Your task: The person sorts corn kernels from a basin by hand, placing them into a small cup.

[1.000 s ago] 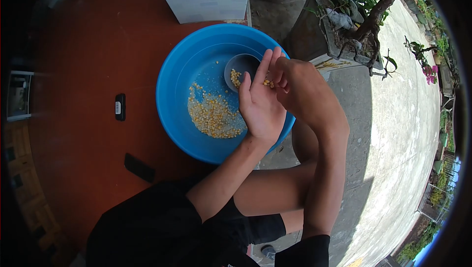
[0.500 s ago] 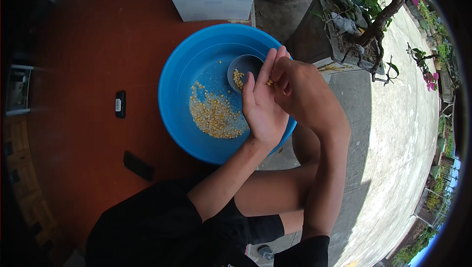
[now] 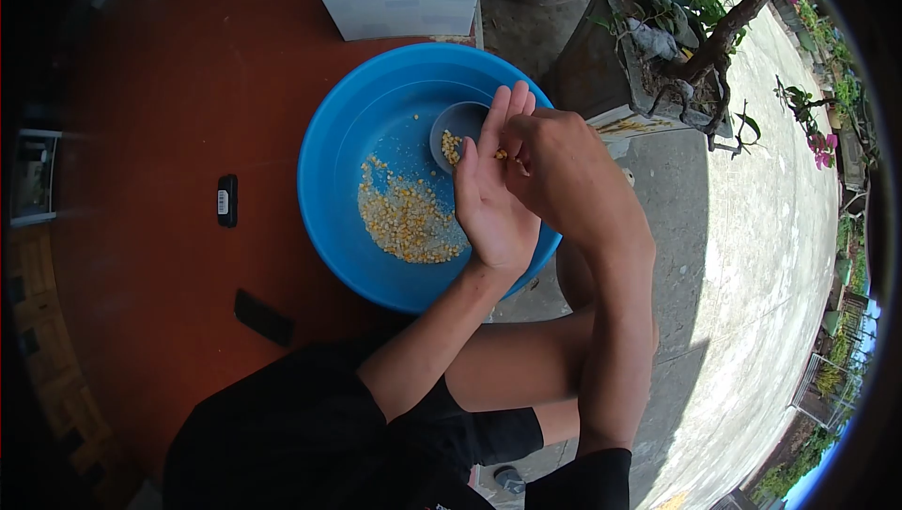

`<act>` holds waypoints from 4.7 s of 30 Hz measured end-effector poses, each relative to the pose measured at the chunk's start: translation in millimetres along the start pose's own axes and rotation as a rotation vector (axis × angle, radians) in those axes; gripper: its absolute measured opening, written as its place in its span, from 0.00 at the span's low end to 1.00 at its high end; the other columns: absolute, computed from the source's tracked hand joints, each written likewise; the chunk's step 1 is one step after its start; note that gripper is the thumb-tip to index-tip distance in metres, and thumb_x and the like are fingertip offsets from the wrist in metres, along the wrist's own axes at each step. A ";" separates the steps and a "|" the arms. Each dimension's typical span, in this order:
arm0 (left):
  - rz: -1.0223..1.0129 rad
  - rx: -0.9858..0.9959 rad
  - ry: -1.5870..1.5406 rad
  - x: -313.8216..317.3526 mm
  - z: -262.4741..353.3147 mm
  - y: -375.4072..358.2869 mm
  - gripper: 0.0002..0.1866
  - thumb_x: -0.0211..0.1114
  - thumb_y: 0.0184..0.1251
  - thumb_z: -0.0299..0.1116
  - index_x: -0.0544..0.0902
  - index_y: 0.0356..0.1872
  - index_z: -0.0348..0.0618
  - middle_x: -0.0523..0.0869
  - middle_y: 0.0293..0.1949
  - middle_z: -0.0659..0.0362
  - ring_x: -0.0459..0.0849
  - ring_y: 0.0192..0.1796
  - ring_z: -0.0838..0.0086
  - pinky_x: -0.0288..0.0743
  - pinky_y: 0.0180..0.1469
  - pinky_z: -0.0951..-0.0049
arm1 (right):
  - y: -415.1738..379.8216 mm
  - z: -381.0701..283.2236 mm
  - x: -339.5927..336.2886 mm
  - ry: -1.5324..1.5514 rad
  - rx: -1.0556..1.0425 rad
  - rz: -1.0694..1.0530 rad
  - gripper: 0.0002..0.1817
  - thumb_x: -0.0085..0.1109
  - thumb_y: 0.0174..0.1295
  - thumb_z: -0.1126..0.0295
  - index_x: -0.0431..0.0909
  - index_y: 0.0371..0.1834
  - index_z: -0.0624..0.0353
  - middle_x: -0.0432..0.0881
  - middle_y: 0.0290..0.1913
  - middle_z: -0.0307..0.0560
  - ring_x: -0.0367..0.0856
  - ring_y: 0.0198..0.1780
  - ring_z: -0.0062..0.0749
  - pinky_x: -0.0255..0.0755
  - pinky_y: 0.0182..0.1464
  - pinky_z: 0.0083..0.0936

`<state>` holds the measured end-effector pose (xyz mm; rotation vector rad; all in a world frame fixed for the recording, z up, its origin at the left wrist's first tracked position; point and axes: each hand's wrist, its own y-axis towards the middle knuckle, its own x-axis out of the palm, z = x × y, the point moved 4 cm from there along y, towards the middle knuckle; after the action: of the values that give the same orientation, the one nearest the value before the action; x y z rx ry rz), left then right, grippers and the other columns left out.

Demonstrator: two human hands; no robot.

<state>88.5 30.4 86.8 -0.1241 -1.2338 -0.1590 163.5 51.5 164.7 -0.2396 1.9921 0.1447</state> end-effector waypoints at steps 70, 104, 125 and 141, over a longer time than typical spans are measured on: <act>0.065 -0.151 -0.162 -11.9 -11.6 0.7 0.40 0.42 0.91 0.60 0.62 0.87 0.36 0.67 0.86 0.50 0.64 0.88 0.62 0.55 0.90 0.56 | 6.1 17.5 -10.6 0.386 0.028 0.163 0.07 0.68 0.60 0.76 0.88 0.36 0.71 0.90 0.32 0.64 0.93 0.36 0.54 0.86 0.42 0.41; 0.168 0.089 0.083 -9.2 -3.0 -6.9 0.47 0.37 0.88 0.63 0.45 0.92 0.38 0.49 0.94 0.54 0.43 0.94 0.64 0.43 0.93 0.56 | -1.1 13.6 10.7 -0.068 0.138 -0.179 0.09 0.66 0.58 0.71 0.89 0.31 0.67 0.90 0.38 0.66 0.92 0.43 0.63 0.86 0.48 0.51; 0.381 0.319 0.386 -7.5 24.1 -5.0 0.38 0.35 0.91 0.47 0.50 0.90 0.32 0.55 0.91 0.46 0.50 0.93 0.60 0.44 0.94 0.57 | 14.3 40.1 -11.7 0.167 0.078 0.293 0.08 0.68 0.66 0.70 0.90 0.41 0.64 0.92 0.38 0.60 0.92 0.44 0.58 0.85 0.51 0.48; -0.098 -0.429 1.420 -117.2 133.7 13.7 0.21 0.51 0.90 0.40 0.87 0.51 0.32 0.92 0.46 0.49 0.92 0.50 0.56 0.85 0.57 0.57 | -24.4 52.4 2.6 0.105 0.134 0.134 0.12 0.63 0.67 0.71 0.91 0.49 0.62 0.92 0.41 0.63 0.93 0.46 0.59 0.85 0.55 0.50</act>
<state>-70.7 74.3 19.6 -0.2580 0.2251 -0.4901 214.4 38.5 140.5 -0.0284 2.1133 0.0847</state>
